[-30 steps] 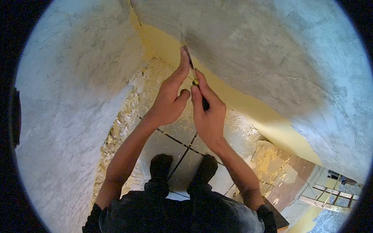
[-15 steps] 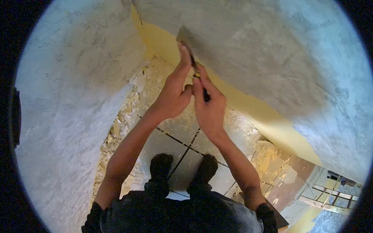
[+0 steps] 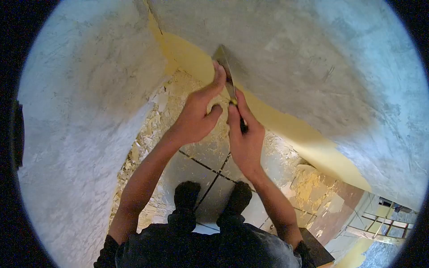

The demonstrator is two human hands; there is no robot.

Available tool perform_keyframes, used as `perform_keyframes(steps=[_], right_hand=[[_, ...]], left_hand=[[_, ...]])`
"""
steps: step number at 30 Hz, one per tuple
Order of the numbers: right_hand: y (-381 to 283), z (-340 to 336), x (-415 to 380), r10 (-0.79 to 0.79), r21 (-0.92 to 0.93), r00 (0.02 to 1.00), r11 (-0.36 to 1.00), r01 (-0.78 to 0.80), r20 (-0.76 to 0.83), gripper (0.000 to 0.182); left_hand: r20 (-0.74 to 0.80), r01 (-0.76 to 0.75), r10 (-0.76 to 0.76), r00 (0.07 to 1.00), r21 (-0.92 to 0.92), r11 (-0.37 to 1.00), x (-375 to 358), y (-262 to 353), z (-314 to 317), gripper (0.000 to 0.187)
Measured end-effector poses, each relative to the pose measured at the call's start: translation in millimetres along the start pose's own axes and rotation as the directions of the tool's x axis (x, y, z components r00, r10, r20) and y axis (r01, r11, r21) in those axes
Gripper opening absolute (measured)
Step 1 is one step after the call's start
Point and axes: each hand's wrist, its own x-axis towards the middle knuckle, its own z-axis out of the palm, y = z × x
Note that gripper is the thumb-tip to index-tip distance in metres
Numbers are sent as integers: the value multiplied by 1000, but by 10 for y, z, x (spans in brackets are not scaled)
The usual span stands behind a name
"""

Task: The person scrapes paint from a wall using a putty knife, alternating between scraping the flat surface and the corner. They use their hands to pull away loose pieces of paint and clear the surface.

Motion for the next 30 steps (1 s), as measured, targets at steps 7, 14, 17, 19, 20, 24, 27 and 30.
perform_keyframes(steps=[7,14,17,19,20,24,27,30], right_hand=[[33,-91,-173,2,-8,1000,1000,-2,-28,37],[80,11,-83,-149,-163,989,975,151,23,37],[98,-4,-99,71,37,997,997,-71,-25,36],[146,88,38,-70,-48,997,997,68,-29,37],[168,94,23,-101,-83,995,991,100,0,38],[126,0,-103,10,-58,1000,998,-11,-12,39],[175,-10,-88,104,-37,994,994,-106,-29,39],[246,28,-116,-102,-91,995,991,101,-12,39]], left_hand=[[-50,0,1,999,25,1000,-13,74,99,78],[-40,-42,46,998,92,995,-74,-87,73,80],[-26,31,-30,999,56,998,-9,12,110,82],[-68,41,-37,997,55,998,-44,-28,123,83],[-126,35,-26,992,68,997,-31,-50,115,83],[-12,-19,20,1000,90,996,-49,-81,106,82],[-67,72,-71,995,15,997,-75,-34,198,80],[-39,49,-50,998,-7,999,-104,-89,120,80]])
